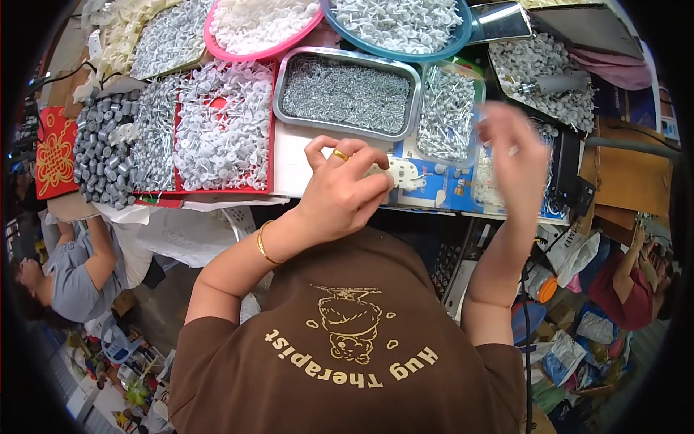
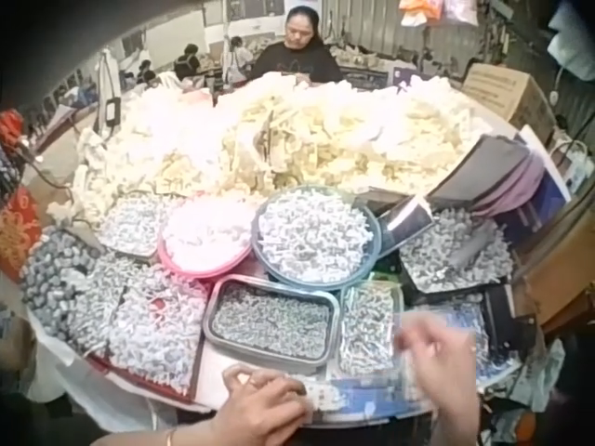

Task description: Assembling small components into a plastic carrier strip at an industrial workbench.

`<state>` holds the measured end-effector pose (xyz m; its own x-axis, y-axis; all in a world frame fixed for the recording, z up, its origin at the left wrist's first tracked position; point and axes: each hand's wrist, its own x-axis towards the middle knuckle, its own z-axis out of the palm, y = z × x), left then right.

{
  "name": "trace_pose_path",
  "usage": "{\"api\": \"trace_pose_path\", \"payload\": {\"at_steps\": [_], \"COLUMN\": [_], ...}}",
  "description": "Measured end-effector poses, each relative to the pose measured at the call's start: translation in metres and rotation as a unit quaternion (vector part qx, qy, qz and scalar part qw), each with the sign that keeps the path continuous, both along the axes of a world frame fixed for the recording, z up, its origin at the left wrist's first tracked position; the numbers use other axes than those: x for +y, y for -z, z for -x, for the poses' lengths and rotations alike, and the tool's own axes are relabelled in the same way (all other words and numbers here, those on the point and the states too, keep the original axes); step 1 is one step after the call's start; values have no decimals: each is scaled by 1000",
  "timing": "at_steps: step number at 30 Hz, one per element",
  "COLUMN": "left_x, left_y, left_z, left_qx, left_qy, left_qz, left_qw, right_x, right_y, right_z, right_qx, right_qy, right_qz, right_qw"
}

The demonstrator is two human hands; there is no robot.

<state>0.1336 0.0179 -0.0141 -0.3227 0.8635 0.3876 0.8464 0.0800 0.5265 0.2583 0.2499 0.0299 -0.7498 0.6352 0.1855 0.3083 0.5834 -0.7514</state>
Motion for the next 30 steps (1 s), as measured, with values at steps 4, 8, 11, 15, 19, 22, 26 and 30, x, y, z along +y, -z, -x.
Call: {"api": "trace_pose_path", "payload": {"at_steps": [4,8,11,15,19,22,26,30], "left_x": [10,7,5,5,3,2,11,21], "left_y": [-2,-5,-12,-10,-12,-22,-23,33], "left_z": [-2,0,4,4,1,8,63,105], "left_qx": [17,78,44,59,117,115,127,141], "left_qy": [-2,15,27,30,36,15,-122,-112], "left_qz": [-16,14,34,30,26,1,-51,71], "left_qw": [1000,997,998,997,992,993,983,981], "right_x": [128,217,231,235,230,226,169,130], "right_y": [28,57,68,74,74,67,1,-24], "right_z": [-2,-10,2,9,10,10,16,8], "right_qx": [37,-169,-224,-236,-120,133,495,495], "right_qy": [242,359,356,376,385,344,210,-25], "right_qz": [-120,-234,-196,-213,-196,-136,15,551], "right_qw": [962,888,886,871,894,919,843,672]}}
